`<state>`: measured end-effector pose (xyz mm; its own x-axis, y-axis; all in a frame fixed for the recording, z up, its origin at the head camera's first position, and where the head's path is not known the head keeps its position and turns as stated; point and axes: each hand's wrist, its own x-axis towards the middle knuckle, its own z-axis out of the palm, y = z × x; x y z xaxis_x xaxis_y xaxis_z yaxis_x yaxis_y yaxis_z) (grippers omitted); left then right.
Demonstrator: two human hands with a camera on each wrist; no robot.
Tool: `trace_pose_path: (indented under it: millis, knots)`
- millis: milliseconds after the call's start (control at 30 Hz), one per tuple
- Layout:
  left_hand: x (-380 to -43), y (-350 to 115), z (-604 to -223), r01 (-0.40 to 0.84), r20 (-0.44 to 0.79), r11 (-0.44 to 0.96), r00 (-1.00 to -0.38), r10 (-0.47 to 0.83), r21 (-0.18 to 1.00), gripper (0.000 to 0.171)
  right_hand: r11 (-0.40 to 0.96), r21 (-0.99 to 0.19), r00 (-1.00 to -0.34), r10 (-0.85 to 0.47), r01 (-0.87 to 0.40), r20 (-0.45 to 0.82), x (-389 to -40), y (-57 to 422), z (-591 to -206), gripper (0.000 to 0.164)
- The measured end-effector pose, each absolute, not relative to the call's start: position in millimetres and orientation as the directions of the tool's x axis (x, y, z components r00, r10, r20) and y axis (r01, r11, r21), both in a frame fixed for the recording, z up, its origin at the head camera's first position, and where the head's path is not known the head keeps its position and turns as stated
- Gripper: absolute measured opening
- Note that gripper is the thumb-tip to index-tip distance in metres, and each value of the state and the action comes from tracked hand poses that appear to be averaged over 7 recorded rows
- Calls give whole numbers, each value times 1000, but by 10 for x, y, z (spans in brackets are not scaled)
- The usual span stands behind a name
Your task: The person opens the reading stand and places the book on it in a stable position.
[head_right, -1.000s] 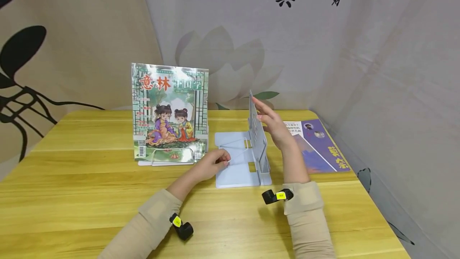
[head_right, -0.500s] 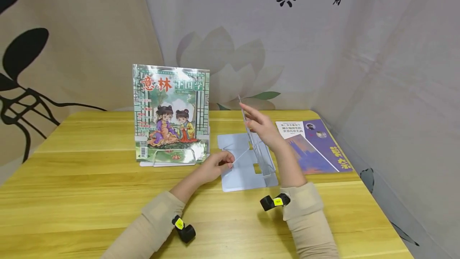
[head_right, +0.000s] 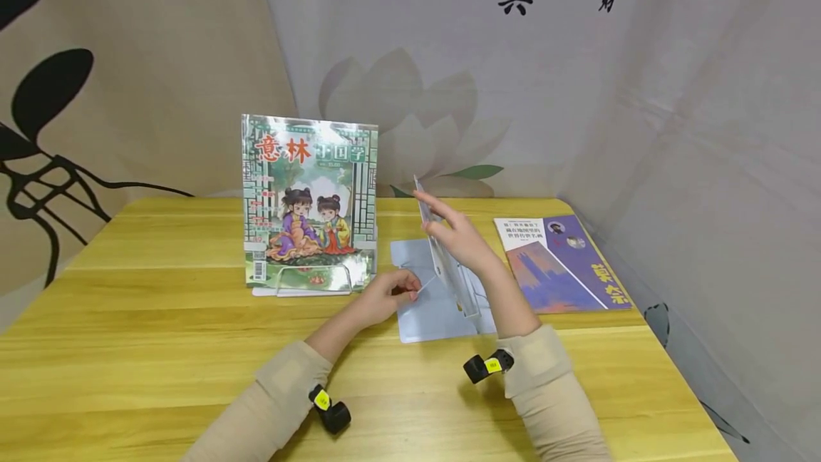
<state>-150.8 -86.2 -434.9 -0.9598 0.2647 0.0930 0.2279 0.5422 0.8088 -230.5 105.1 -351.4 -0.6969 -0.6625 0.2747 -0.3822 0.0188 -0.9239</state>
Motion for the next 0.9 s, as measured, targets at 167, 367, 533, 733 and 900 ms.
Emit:
trace_pose_path:
  millis: [167, 367, 533, 733, 900]
  knots:
    - [-1473, -862, -4297, 205, 80, 557, -967, 241, 804, 8, -22, -934, -686, -673, -358, 279, -2508, 1044, -3663, 51]
    - [-1350, -834, -4207, 237, 140, 558, -967, 211, 795, 28, -54, -936, -680, -673, -347, 290, -2724, 1065, -3630, 49]
    - [-1201, -696, -4026, 294, 281, 532, -954, 107, 795, 45, -37, -917, -652, -692, -397, 310, -2799, 1039, -3459, 49]
    - [-1045, -420, -3813, 412, 434, 483, -898, 70, 773, 63, 30, -916, -602, -763, -399, 238, -2752, 976, -3234, 51]
    - [-1015, -253, -3785, 481, 503, 498, -859, 100, 722, 70, 51, -924, -588, -785, -379, 198, -2759, 961, -3225, 52]
